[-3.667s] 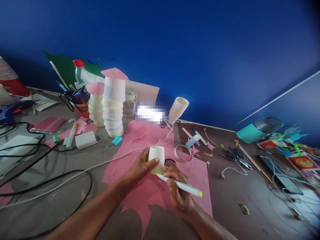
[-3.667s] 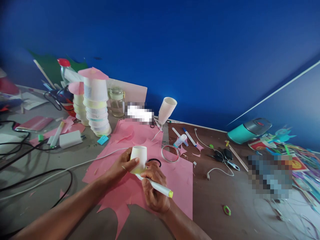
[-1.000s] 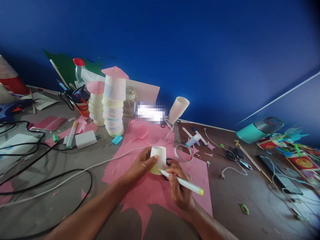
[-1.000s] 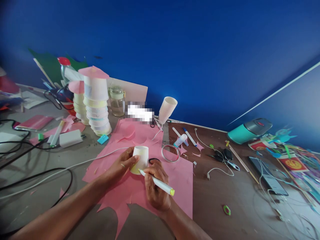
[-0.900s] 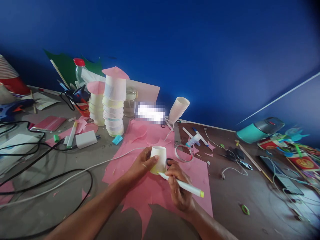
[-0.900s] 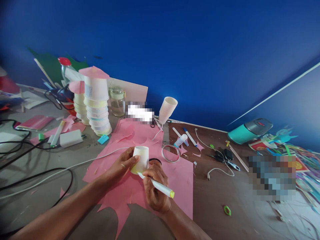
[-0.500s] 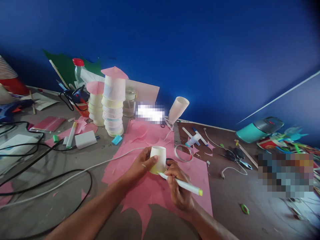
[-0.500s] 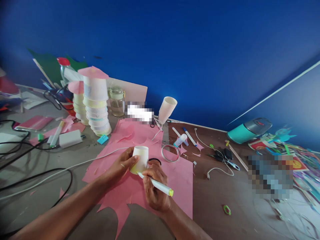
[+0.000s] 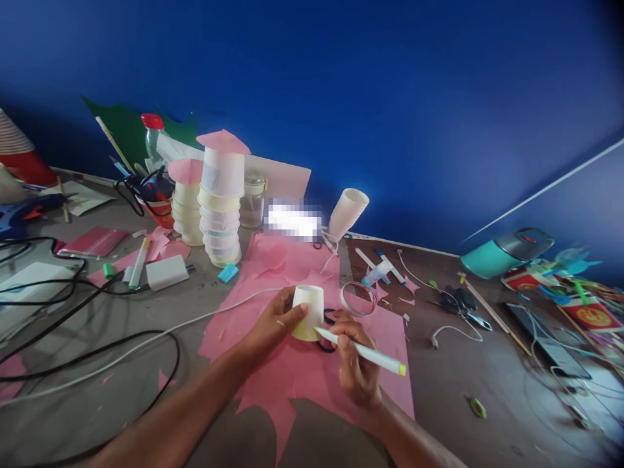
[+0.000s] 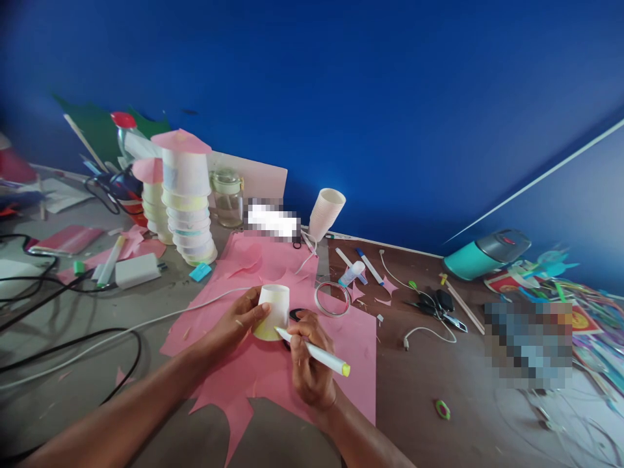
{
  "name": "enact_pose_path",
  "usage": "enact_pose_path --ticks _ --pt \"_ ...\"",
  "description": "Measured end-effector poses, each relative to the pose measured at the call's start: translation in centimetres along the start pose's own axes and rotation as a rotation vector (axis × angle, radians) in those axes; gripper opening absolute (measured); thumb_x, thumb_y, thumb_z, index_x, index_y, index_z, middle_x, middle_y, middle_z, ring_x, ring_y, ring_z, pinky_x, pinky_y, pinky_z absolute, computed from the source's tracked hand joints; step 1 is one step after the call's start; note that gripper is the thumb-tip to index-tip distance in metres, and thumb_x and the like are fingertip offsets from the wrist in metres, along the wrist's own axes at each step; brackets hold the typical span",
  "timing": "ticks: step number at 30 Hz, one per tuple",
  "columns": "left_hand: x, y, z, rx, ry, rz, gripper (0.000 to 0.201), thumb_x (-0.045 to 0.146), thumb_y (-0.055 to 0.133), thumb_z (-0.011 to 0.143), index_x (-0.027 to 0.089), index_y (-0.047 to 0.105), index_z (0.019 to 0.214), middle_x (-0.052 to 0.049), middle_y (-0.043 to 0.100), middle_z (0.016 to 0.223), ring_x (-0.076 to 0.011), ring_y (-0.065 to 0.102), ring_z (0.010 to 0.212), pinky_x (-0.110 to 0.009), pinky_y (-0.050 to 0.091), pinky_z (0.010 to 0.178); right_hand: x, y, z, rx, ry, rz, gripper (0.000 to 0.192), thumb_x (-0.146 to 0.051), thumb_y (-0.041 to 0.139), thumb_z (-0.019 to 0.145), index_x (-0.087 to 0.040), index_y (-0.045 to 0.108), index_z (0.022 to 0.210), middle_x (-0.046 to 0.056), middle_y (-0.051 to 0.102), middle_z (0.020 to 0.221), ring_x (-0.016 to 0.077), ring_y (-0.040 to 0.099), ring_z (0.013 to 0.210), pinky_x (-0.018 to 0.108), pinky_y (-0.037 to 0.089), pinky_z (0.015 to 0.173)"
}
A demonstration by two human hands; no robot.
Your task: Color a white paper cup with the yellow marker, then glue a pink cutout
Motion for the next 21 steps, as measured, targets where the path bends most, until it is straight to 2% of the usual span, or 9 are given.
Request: enact_pose_path --ticks 5,8,13,18,21 --pt "0.17 0.04 -0.18 -0.006 0.018 0.009 0.050 0.044 0.075 0.081 0.013 0.062 0.118 -0.010 0.069 0.107 -0.0183 0.062 0.081 -0.027 0.047 0.068 -0.34 0.30 0.10 -0.077 -0.038 0.006 0.020 -0.020 0.043 0.098 -0.025 0.061 0.090 0.001 0.063 0.072 0.0226 0.067 0.079 0.041 0.051 0.081" --pt "0.15 0.06 -0.10 -0.014 0.005 0.005 0.051 0.043 0.075 0.080 0.013 0.061 0.118 -0.010 0.069 0.105 -0.0188 0.062 0.081 -0.028 0.048 0.068 -0.14 0.07 0.08 -0.027 -0.001 -0.031 0.019 -0.020 0.043 0.098 -0.025 0.061 0.092 0.002 0.064 0.074 0.0227 0.066 0.083 0.041 0.052 0.082" --pt "0.13 -0.10 0.03 0.003 0.015 0.007 0.050 0.044 0.076 0.079 0.012 0.062 0.115 -0.010 0.069 0.104 -0.0172 0.060 0.078 -0.027 0.047 0.066 -0.28 0.36 0.10 -0.087 -0.044 -0.003 0.021 -0.020 0.043 0.097 -0.024 0.060 0.088 -0.002 0.062 0.071 0.0176 0.060 0.068 0.041 0.050 0.085" --pt "0.00 -0.13 0.05 -0.015 0.010 -0.003 0.050 0.043 0.076 0.079 0.014 0.061 0.118 -0.009 0.069 0.106 -0.0198 0.063 0.083 -0.028 0.048 0.070 0.19 0.05 0.02 0.015 0.004 -0.018 0.022 -0.027 0.042 0.101 -0.023 0.061 0.090 0.000 0.062 0.071 0.0203 0.062 0.076 0.041 0.050 0.082" --pt "-0.01 -0.25 -0.10 0.014 0.007 0.007 0.049 0.044 0.076 0.078 0.015 0.063 0.115 -0.008 0.070 0.101 -0.0210 0.063 0.083 -0.028 0.048 0.068 -0.05 0.14 0.14 -0.005 -0.016 0.005 0.026 -0.028 0.041 0.102 -0.023 0.061 0.086 -0.001 0.061 0.069 0.0180 0.059 0.069 0.039 0.051 0.081"
Point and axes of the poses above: each hand's wrist, its own z-axis towards the middle knuckle, its own y-axis out of the palm, x = y × z, the point moved 4 cm from there along z, towards the middle knuckle
